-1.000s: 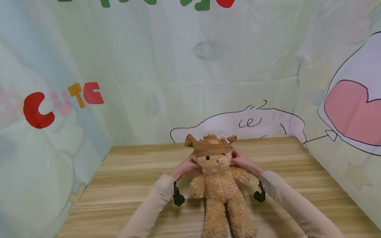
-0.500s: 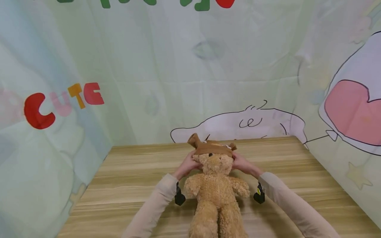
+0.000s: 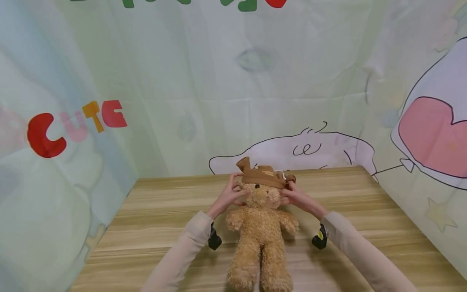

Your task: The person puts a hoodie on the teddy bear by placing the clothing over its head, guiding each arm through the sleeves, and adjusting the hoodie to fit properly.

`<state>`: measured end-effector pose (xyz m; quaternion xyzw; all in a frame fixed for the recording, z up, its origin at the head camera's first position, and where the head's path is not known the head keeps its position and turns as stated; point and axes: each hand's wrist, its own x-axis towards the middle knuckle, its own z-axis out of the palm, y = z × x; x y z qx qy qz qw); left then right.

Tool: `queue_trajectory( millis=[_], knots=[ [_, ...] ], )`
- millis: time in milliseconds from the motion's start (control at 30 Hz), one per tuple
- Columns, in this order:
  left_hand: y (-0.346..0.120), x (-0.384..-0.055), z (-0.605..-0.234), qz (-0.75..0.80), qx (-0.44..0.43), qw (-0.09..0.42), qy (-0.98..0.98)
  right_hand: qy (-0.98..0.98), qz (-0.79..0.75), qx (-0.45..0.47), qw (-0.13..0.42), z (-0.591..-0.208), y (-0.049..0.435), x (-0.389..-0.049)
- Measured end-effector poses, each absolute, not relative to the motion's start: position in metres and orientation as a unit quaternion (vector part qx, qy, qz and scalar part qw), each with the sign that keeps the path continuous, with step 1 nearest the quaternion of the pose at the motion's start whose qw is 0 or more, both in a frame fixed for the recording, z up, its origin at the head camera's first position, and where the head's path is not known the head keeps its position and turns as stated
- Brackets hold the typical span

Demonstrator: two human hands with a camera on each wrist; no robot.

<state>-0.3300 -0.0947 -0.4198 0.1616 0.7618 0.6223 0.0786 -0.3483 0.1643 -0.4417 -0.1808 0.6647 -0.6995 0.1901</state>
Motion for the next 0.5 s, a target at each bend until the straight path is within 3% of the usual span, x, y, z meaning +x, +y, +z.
queue_trajectory(
  millis=[167,300,400,500],
  knots=[
    [-0.09,-0.331,-0.415,0.517,0.225,-0.03,0.825,0.713,-0.651,-0.257,0.037,-0.434,0.154,-0.346],
    [-0.088,-0.331,-0.407,0.439,0.272,-0.061,0.854,0.771,-0.536,-0.343,-0.004,-0.425,0.157,-0.348],
    [-0.087,-0.329,-0.403,0.395,0.276,-0.07,0.874,0.823,-0.451,-0.344,-0.014,-0.42,0.156,-0.344],
    [-0.085,-0.327,-0.404,0.322,0.277,-0.122,0.897,0.865,-0.369,-0.33,-0.079,-0.419,0.153,-0.339]
  ],
)
